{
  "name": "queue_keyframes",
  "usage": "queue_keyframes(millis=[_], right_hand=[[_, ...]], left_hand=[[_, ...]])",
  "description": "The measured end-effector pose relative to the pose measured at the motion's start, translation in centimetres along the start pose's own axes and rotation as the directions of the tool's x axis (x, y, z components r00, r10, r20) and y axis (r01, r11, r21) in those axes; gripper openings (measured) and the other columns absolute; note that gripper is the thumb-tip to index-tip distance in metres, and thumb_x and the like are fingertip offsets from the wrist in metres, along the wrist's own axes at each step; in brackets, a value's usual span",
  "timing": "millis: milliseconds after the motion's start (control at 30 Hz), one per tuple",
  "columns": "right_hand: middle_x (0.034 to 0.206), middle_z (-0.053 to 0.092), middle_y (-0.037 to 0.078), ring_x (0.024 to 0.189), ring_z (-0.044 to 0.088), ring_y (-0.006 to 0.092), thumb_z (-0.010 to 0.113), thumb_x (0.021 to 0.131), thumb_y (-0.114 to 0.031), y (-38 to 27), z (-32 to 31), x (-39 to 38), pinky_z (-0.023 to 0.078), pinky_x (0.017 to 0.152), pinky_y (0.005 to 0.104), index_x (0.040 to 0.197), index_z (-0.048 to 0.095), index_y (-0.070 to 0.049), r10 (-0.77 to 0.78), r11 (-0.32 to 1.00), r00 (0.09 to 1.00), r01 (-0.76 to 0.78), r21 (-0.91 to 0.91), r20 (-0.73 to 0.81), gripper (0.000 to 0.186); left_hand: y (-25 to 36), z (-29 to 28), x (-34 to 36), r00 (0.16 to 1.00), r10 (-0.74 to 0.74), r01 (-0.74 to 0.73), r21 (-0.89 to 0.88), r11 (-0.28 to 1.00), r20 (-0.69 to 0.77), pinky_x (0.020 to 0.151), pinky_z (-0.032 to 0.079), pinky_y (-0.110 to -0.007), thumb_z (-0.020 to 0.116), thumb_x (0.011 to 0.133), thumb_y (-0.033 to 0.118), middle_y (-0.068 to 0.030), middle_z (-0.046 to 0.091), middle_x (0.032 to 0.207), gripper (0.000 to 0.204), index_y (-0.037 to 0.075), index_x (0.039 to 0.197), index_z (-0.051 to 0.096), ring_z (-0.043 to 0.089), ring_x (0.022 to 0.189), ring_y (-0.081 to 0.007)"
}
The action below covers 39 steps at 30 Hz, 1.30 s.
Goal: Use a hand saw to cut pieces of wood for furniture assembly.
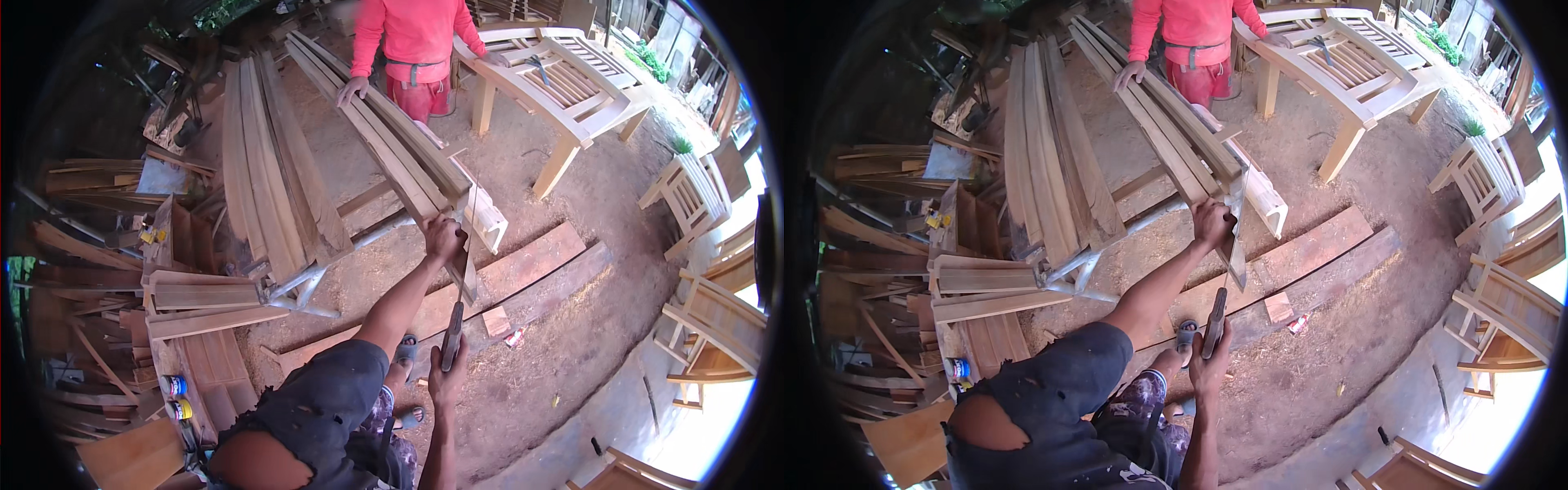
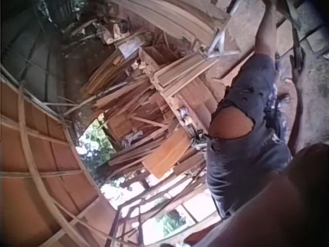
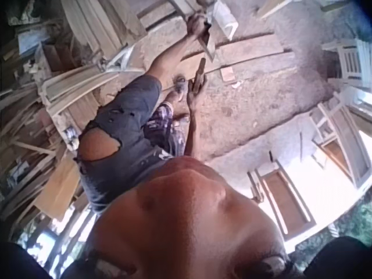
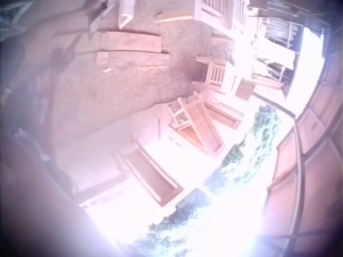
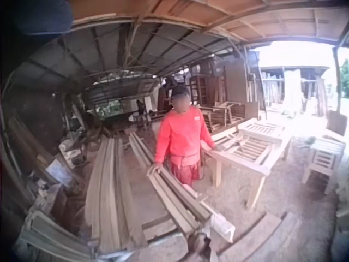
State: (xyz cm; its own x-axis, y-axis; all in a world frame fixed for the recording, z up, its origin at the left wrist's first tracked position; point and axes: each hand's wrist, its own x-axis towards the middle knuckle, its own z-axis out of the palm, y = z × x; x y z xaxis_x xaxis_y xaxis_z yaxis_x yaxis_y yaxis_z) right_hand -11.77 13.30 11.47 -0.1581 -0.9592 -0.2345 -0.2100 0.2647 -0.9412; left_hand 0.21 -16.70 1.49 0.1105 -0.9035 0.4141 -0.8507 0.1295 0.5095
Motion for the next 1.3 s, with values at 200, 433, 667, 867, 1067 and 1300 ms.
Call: queue_keyframes(millis=[200,433,667,867,1067,1300], right_hand=[[0.133,0.058,0.026,0.123,0.058,0.0317,0.062,0.099,-0.013,-2.6,-2.1,-0.4,0.045,0.104,0.0412,0.149,0.039,0.001,-0.031,0.996,0.999,0.029,0.087,0.024,0.057],[0.114,0.065,0.026,0.104,0.067,0.0396,0.061,0.095,-0.015,0.2,-3.8,-13.2,0.052,0.087,0.0443,0.146,0.041,-0.001,0.121,0.99,0.993,-0.121,-0.068,-0.016,0.057],[0.11,0.068,0.021,0.094,0.069,0.033,0.062,0.095,-0.015,6.6,-3.4,-18.7,0.055,0.082,0.0427,0.148,0.041,-0.006,0.113,0.992,0.991,-0.116,-0.042,-0.075,0.058],[0.1,0.067,0.033,0.091,0.066,0.0537,0.061,0.097,-0.02,0.7,0.6,3.3,0.052,0.079,0.0572,0.145,0.037,-0.005,-0.211,0.977,0.97,0.206,-0.055,-0.118,0.056],[0.111,0.066,0.033,0.103,0.065,0.053,0.06,0.1,-0.028,-2.8,0.2,4.6,0.05,0.089,0.0564,0.149,0.035,-0.008,-0.078,0.997,0.997,0.078,0.0,-0.014,0.058],[0.098,0.069,0.026,0.087,0.071,0.0367,0.061,0.098,-0.018,-0.3,-0.5,-3.4,0.054,0.074,0.0434,0.146,0.042,-0.007,0.007,1.0,0.99,-0.009,-0.012,-0.144,0.053]], left_hand=[[0.7,0.6,0.3,1.0,0.025,-0.025,0.006,1.0,-0.016,0.097,0.033,-0.044,0.068,0.074,0.021,-0.0041,0.071,0.086,0.013,0.011,0.065,0.068,0.061,0.099,-0.0221],[0.2,0.9,0.2,1.0,-0.015,0.014,0.068,0.998,0.014,0.1,0.033,-0.043,0.075,0.077,0.025,0.0005,0.071,0.084,0.018,0.015,0.063,0.068,0.06,0.101,-0.0188],[0.0,0.7,-0.2,0.999,0.039,-0.04,0.075,0.996,0.015,0.099,0.034,-0.044,0.075,0.08,0.026,-0.0006,0.071,0.083,0.021,0.014,0.064,0.068,0.06,0.099,-0.0205],[-1.8,2.3,1.0,0.996,0.033,-0.043,0.111,0.993,0.087,0.093,0.036,-0.046,0.063,0.078,0.024,-0.0055,0.071,0.084,0.017,0.012,0.075,0.073,0.061,0.095,-0.0268],[-3.6,1.8,0.2,0.994,0.013,-0.028,0.137,0.99,0.11,0.101,0.032,-0.049,0.065,0.081,0.038,-0.0035,0.071,0.089,0.024,0.016,0.077,0.073,0.061,0.107,-0.0239],[-0.3,2.0,1.3,0.997,0.072,-0.073,0.084,0.994,0.021,0.096,0.036,-0.047,0.069,0.075,0.031,-0.0059,0.071,0.082,0.015,0.017,0.071,0.071,0.065,0.095,-0.0268]])
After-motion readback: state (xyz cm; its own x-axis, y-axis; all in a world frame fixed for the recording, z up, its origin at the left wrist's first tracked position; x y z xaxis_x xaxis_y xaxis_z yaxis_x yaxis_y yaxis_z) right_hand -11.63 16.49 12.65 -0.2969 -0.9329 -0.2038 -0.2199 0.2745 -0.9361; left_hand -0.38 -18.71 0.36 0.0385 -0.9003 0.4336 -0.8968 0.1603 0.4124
